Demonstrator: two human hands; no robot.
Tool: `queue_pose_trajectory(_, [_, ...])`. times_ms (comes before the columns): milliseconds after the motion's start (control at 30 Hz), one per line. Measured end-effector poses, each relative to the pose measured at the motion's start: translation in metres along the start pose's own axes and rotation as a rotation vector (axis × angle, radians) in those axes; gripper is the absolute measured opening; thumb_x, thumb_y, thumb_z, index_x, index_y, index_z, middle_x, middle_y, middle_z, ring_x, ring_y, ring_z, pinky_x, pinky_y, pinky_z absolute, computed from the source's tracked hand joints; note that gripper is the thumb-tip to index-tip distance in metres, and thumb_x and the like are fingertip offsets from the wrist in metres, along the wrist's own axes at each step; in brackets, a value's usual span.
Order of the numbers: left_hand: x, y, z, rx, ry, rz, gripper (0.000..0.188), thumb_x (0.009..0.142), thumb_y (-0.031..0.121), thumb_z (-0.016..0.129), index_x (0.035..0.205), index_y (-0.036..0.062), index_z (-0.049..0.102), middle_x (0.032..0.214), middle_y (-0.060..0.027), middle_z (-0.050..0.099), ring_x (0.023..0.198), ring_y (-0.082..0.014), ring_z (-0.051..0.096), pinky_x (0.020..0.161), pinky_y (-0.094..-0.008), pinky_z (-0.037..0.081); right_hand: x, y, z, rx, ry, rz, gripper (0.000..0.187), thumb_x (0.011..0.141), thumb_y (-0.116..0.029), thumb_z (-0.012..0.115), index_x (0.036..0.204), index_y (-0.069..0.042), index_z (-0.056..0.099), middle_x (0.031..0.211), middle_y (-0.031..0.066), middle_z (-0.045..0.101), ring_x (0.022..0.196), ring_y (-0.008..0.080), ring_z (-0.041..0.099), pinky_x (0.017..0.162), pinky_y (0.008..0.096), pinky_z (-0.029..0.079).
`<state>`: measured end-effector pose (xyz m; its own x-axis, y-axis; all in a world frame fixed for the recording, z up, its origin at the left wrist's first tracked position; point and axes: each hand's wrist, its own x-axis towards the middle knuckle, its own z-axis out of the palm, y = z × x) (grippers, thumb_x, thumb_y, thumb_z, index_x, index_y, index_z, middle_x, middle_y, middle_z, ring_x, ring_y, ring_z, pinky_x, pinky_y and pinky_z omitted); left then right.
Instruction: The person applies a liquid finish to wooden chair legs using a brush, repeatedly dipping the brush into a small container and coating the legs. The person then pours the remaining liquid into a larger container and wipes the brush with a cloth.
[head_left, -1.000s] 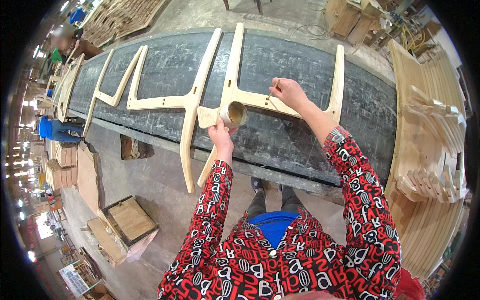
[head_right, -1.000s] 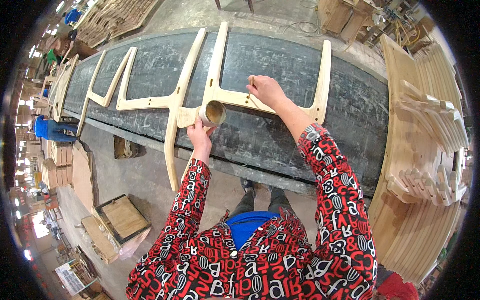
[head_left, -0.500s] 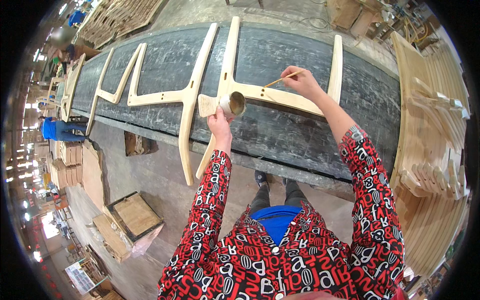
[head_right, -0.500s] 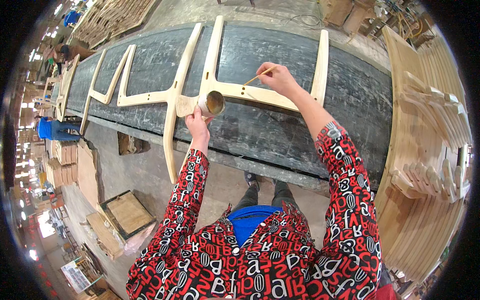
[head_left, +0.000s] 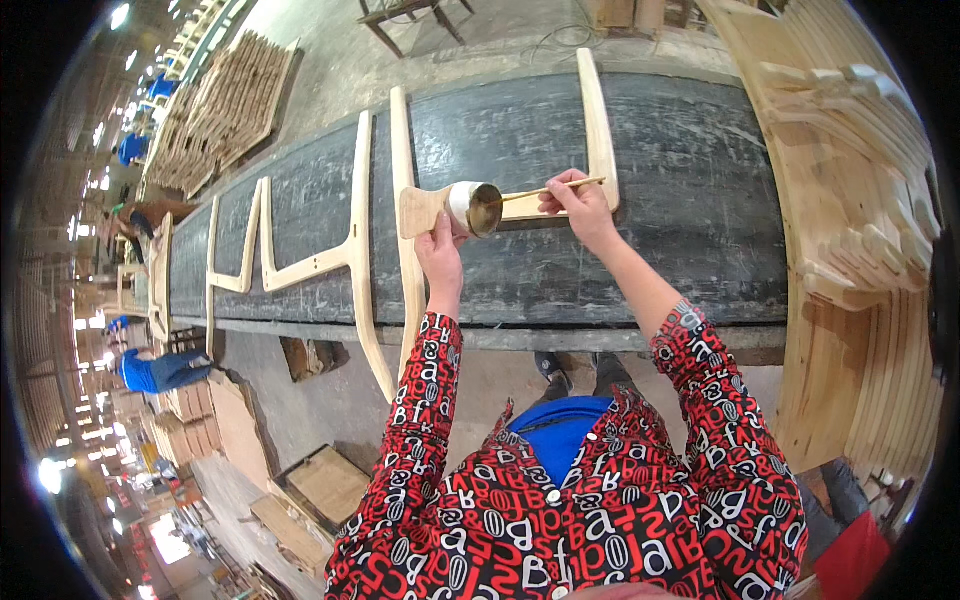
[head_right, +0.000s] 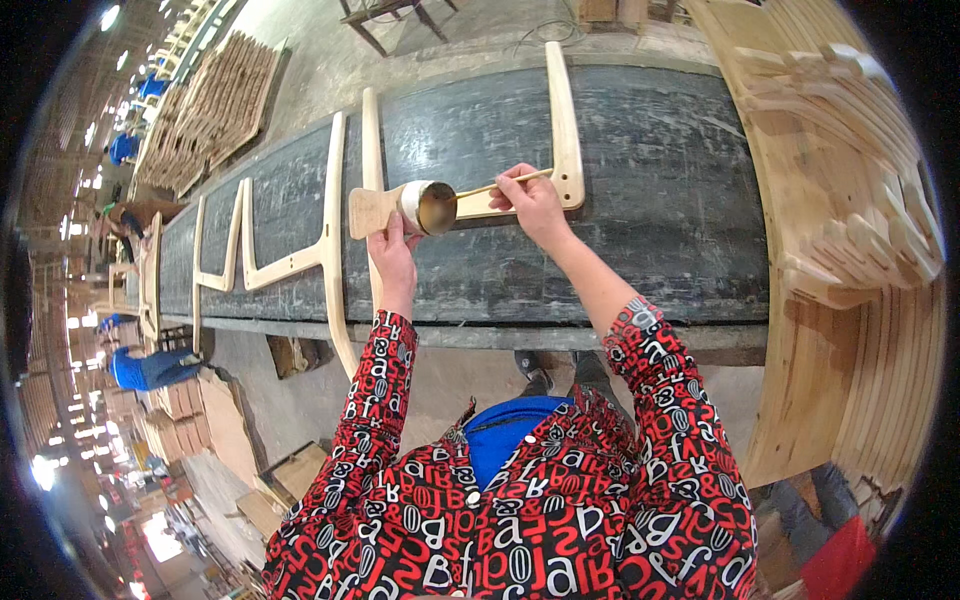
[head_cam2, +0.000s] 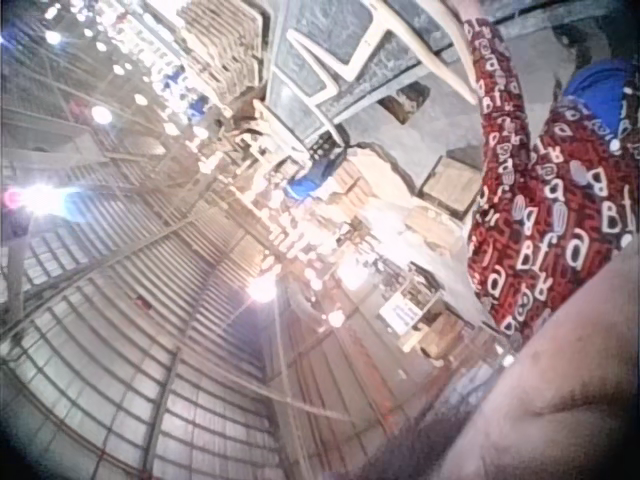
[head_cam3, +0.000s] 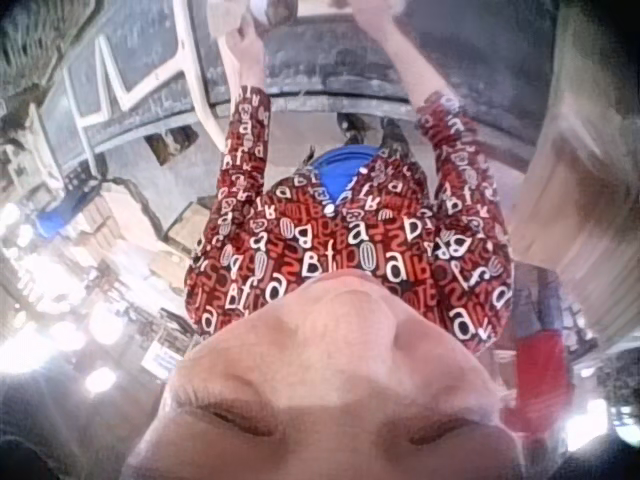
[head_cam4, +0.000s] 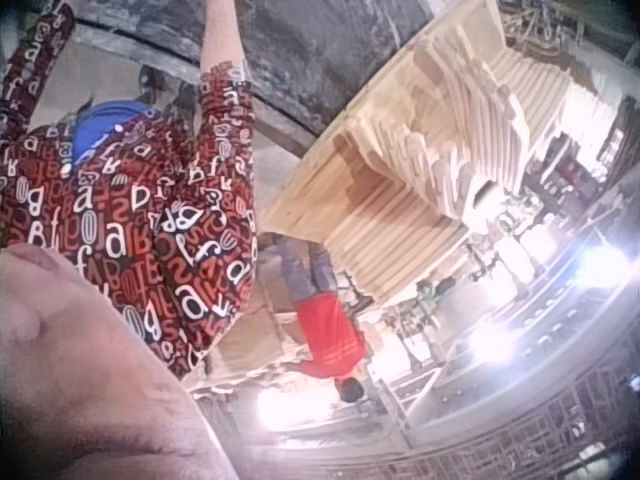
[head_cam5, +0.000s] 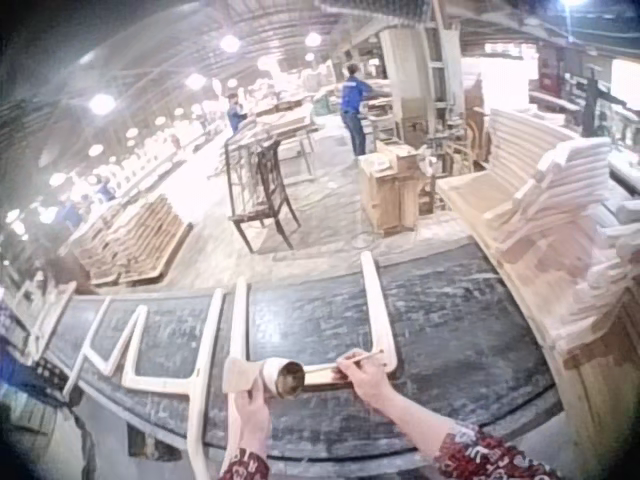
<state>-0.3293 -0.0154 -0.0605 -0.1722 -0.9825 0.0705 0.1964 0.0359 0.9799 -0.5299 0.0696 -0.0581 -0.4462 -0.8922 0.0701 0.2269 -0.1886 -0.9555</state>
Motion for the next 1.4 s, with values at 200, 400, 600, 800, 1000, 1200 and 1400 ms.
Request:
queue_pose_trajectory(200, [0.003, -0.002, 0.013, -0.026, 0.039, -0.008, 0.021, 0.094, 0.02, 0.05, 0.104, 0.0024, 0.057, 0.094, -0.0048, 0.061, 0.079, -0.0125, 0.06, 0.061, -0.0261, 0.054, -0.002, 0.008, -0.005, 0.293, 0.239, 0.363, 0.021, 0.091, -0.023, 0.054, 0.085, -0.004, 0.054, 0.07, 0.0086, 0.063, 0.056, 0.0136, 0.061, 0.05, 0.0256, 0.052])
queue_pose_trajectory(400, [0.009, -0.014, 0.017, -0.232, 0.021, -0.108, 0.019, 0.093, 0.018, 0.05, 0.104, 0.0037, 0.053, 0.101, -0.0063, 0.057, 0.088, -0.0152, 0.059, 0.062, -0.0324, 0.058, -0.007, 0.0, -0.026, 0.415, 0.184, 0.307, 0.011, 0.089, -0.014, 0.057, 0.088, -0.003, 0.055, 0.077, 0.0093, 0.063, 0.065, 0.0145, 0.062, 0.06, 0.0283, 0.054])
queue_pose_trajectory(600, [0.019, -0.027, 0.02, -0.231, 0.038, -0.19, 0.021, 0.093, 0.02, 0.049, 0.107, 0.0036, 0.052, 0.104, -0.0062, 0.056, 0.09, -0.0156, 0.058, 0.061, -0.0324, 0.058, -0.007, -0.01, -0.027, 0.279, 0.145, 0.178, 0.007, 0.088, -0.01, 0.056, 0.089, -0.002, 0.055, 0.08, 0.0082, 0.062, 0.07, 0.0142, 0.06, 0.067, 0.0287, 0.051])
queue_pose_trajectory(800, [0.02, -0.021, 0.042, -0.246, -0.016, -0.18, 0.019, 0.094, 0.019, 0.047, 0.105, 0.0047, 0.051, 0.098, -0.005, 0.057, 0.087, -0.0149, 0.059, 0.061, -0.0345, 0.059, -0.008, 0.008, -0.03, 0.339, 0.419, 0.361, 0.016, 0.089, -0.02, 0.058, 0.084, -0.005, 0.054, 0.07, 0.0057, 0.06, 0.059, 0.0112, 0.059, 0.052, 0.0266, 0.05])
queue_pose_trajectory(1000, [0.021, -0.032, 0.042, -0.182, 0.027, -0.202, 0.023, 0.094, 0.022, 0.047, 0.106, 0.0023, 0.051, 0.102, -0.0076, 0.057, 0.089, -0.0175, 0.06, 0.061, -0.0317, 0.057, -0.001, -0.005, -0.036, 0.17, 0.311, 0.138, 0.019, 0.089, -0.022, 0.058, 0.081, -0.006, 0.051, 0.07, 0.0063, 0.061, 0.059, 0.0114, 0.061, 0.053, 0.026, 0.051])
queue_pose_trajectory(1200, [0.022, -0.05, 0.007, -0.18, 0.154, -0.285, 0.021, 0.093, 0.019, 0.047, 0.106, 0.0033, 0.051, 0.103, -0.0079, 0.057, 0.085, -0.0196, 0.06, 0.06, -0.0373, 0.059, 0.019, -0.031, -0.023, -0.464, 0.047, -0.097, 0.018, 0.088, -0.016, 0.058, 0.078, -0.003, 0.051, 0.068, 0.0036, 0.058, 0.061, 0.0103, 0.06, 0.054, 0.0232, 0.047])
queue_pose_trajectory(1400, [0.007, -0.05, -0.015, -0.221, 0.203, -0.219, 0.025, 0.094, 0.018, 0.046, 0.115, 0.006, 0.049, 0.108, -0.006, 0.055, 0.094, -0.0172, 0.057, 0.058, -0.036, 0.059, 0.025, -0.028, -0.005, -0.851, -0.138, -0.194, 0.019, 0.084, -0.017, 0.06, 0.077, -0.002, 0.052, 0.062, 0.0106, 0.053, 0.059, 0.018, 0.055, 0.056, 0.032, 0.044])
